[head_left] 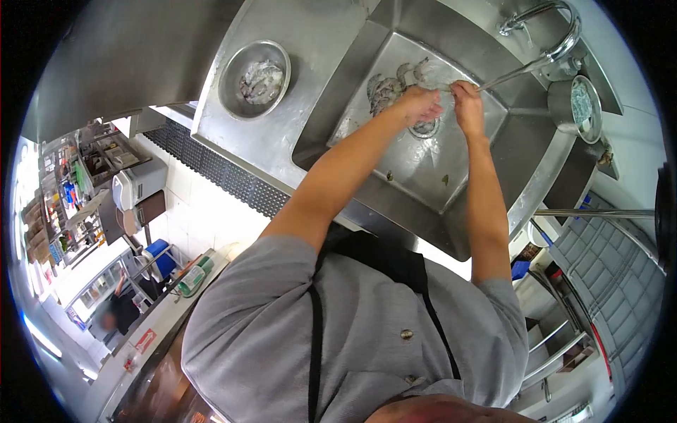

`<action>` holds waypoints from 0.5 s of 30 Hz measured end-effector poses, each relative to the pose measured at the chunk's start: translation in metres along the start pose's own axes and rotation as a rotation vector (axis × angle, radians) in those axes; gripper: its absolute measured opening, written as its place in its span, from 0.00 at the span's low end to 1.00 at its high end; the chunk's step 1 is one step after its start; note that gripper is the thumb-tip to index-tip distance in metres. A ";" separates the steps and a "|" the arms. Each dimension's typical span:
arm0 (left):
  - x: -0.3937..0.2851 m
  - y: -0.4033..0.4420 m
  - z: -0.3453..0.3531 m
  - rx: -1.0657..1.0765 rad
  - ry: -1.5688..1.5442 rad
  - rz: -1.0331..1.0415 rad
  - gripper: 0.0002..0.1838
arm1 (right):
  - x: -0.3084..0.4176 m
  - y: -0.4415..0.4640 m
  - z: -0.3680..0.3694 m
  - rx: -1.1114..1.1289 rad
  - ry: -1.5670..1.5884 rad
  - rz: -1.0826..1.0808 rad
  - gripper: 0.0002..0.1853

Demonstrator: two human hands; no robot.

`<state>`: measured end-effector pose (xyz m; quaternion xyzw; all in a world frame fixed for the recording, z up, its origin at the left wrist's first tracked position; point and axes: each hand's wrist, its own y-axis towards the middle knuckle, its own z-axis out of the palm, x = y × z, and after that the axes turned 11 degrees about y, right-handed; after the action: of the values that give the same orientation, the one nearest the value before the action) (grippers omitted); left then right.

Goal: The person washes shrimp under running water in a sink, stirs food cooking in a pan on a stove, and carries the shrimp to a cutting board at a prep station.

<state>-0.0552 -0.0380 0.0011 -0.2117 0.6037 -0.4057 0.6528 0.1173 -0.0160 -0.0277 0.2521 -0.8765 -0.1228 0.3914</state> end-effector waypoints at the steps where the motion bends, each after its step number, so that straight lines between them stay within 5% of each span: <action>1: -0.008 0.008 0.011 0.064 -0.156 -0.043 0.20 | 0.006 0.009 -0.015 -0.011 -0.005 -0.097 0.17; 5: -0.037 0.038 0.039 0.161 -0.410 -0.011 0.17 | 0.048 0.030 -0.060 0.008 -0.385 -0.058 0.19; 9: -0.062 0.055 0.056 0.266 -0.660 -0.078 0.15 | 0.034 0.027 -0.073 0.001 -0.072 -0.071 0.16; 15: -0.068 0.041 0.069 0.365 -0.654 0.236 0.15 | 0.054 0.015 -0.091 -0.106 -0.124 -0.009 0.21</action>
<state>0.0267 0.0243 0.0236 -0.1395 0.3020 -0.3396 0.8798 0.1499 -0.0344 0.0725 0.2267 -0.8903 -0.1861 0.3484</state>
